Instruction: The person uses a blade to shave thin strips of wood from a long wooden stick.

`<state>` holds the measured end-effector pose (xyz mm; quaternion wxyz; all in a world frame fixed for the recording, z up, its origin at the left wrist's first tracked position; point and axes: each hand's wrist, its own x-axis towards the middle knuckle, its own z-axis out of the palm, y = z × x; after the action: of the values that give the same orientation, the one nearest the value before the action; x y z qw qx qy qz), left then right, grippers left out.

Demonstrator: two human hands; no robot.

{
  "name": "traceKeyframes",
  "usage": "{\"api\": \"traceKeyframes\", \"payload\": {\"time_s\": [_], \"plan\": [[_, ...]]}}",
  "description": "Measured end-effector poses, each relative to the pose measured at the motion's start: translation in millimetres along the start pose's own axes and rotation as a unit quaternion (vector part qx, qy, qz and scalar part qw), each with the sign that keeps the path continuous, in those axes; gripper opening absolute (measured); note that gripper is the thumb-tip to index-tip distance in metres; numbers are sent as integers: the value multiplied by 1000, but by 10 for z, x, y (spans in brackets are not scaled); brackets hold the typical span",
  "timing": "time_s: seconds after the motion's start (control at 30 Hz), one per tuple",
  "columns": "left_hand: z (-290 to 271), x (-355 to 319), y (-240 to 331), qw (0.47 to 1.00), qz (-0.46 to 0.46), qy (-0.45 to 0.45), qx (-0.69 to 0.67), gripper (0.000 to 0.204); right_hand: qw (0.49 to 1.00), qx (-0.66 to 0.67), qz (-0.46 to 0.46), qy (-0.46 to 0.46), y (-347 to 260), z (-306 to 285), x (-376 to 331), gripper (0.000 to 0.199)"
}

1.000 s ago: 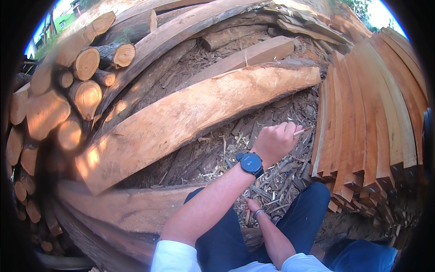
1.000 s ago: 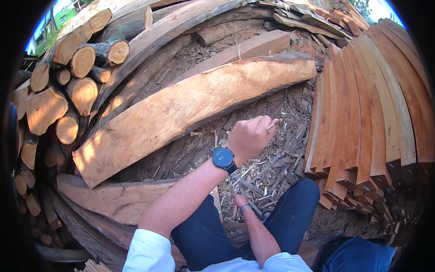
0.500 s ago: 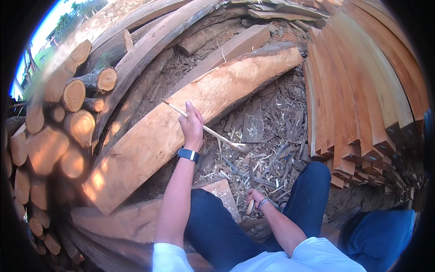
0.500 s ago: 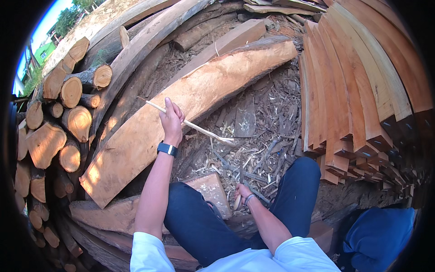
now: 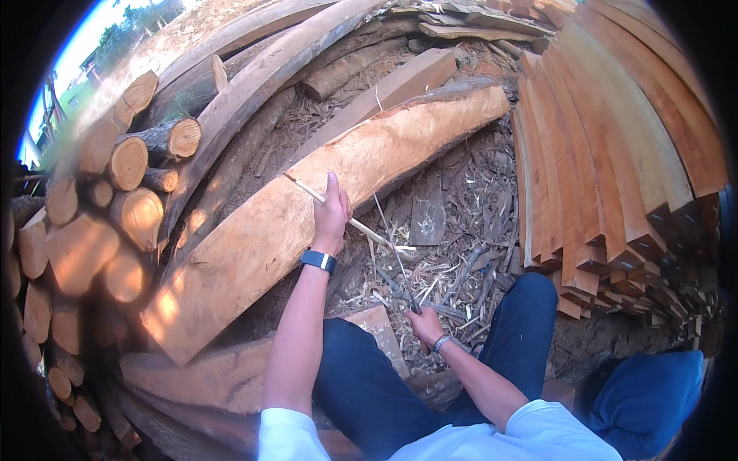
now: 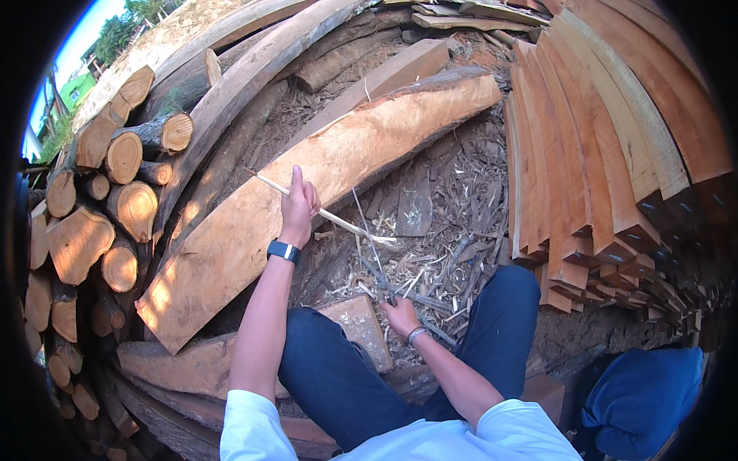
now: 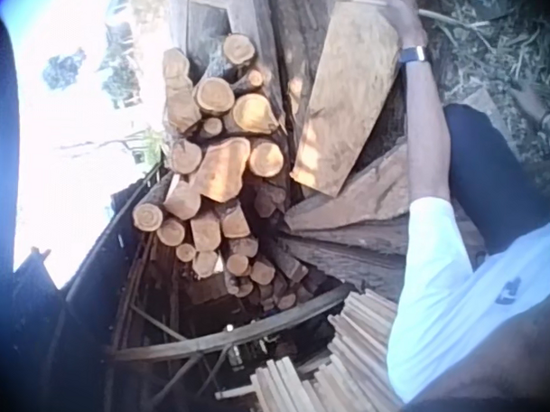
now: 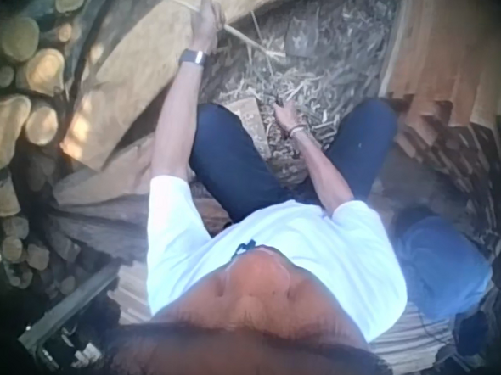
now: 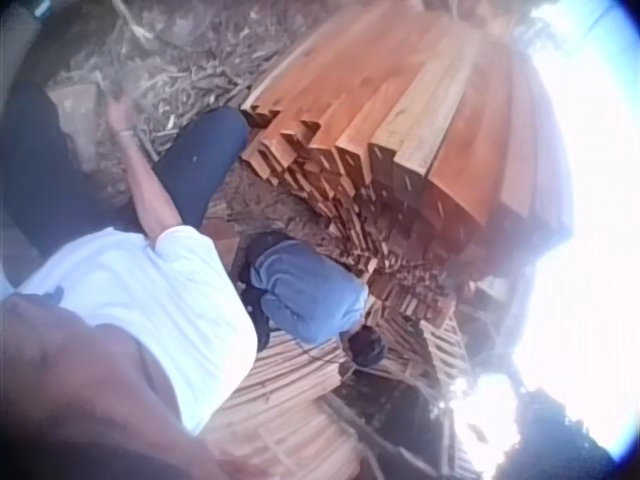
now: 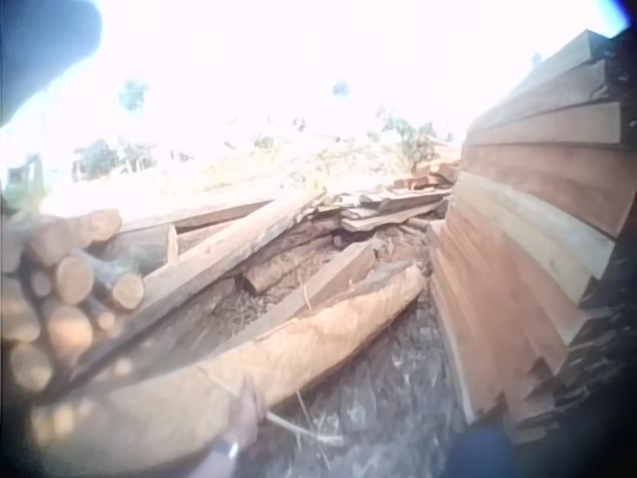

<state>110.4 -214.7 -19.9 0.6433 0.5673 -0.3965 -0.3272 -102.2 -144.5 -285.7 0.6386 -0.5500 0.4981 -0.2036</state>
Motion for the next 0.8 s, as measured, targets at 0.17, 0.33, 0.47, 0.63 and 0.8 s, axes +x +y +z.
{"api": "traceKeyframes", "payload": {"time_s": [0.17, 0.33, 0.47, 0.63, 0.8], "plan": [[5, -14, -75, 999, 31, 29, -18, 62, 998, 49, 38, -26, -314, 48, -170, 26], [37, -17, -135, 997, 72, -5, -14, 52, 992, 80, -96, 6, -524, -8, -120, 57], [109, -14, -100, 994, 77, -81, 12, 51, 991, -80, -64, 85, 146, 102, 43, 64], [74, -27, -110, 991, 63, -115, -6, 50, 993, -18, -98, 65, 19, 53, 169, 65], [6, -58, -98, 987, 31, -151, 50, 53, 980, -90, -157, 76, -586, -26, -148, 68]]}}
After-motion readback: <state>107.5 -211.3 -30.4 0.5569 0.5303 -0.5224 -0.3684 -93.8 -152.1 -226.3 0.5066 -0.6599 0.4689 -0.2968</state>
